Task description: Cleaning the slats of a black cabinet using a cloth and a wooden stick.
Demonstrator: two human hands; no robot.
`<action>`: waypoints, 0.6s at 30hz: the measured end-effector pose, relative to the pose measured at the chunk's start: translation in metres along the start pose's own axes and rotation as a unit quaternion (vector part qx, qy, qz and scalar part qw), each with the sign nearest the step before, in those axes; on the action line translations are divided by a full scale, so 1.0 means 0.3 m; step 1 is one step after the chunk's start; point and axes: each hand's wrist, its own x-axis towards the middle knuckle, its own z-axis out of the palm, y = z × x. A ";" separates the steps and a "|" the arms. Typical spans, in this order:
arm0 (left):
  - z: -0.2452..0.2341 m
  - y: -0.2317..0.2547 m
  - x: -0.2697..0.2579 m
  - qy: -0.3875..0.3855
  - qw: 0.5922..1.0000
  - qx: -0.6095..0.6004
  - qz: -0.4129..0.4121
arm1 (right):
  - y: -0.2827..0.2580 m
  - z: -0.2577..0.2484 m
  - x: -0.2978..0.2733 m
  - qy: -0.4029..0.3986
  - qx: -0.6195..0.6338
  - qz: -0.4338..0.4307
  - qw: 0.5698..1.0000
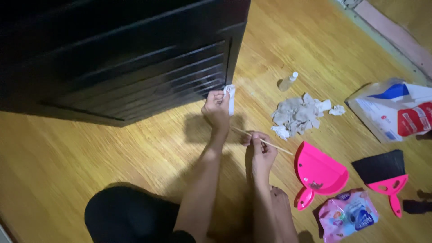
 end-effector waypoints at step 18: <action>-0.073 -0.066 0.004 0.048 0.992 0.086 -0.084 | -0.008 0.008 0.017 -0.018 0.058 -0.020 0.998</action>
